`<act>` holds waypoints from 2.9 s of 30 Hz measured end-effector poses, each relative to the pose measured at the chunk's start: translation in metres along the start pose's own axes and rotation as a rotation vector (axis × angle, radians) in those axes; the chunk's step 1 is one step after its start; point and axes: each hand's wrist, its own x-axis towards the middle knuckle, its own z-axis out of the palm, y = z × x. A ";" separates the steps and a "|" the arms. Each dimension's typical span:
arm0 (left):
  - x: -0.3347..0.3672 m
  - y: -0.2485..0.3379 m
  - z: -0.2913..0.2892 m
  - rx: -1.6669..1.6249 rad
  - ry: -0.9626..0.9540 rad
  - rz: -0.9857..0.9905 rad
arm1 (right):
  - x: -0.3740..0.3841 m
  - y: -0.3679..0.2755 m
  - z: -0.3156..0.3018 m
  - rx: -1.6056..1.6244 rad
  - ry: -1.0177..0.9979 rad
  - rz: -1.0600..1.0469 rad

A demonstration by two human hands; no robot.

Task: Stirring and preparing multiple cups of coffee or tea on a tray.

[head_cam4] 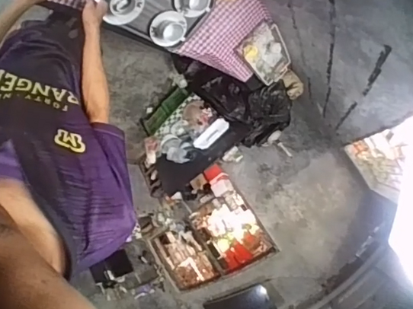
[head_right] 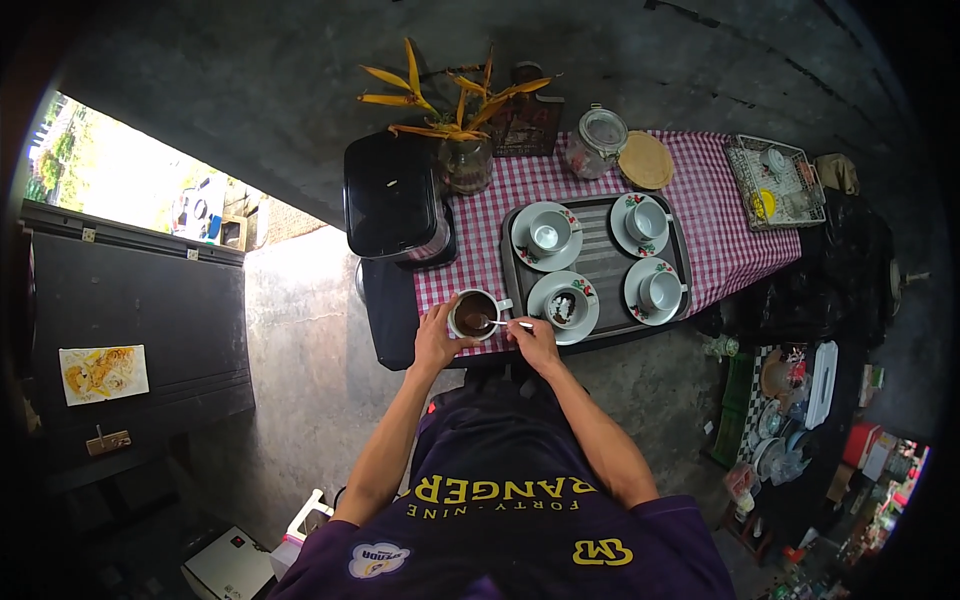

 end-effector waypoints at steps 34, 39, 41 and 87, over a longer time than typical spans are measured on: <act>0.006 0.007 0.008 -0.025 -0.029 0.074 | 0.011 -0.063 -0.005 -0.278 -0.078 0.014; 0.009 -0.002 0.000 -0.110 -0.060 0.098 | 0.019 -0.038 0.022 -0.085 -0.042 0.054; 0.006 -0.003 0.000 -0.072 -0.018 0.074 | 0.011 -0.031 0.024 -0.061 -0.078 0.029; -0.009 0.146 0.087 0.049 0.098 -0.017 | 0.017 -0.008 -0.187 -0.085 -0.138 0.061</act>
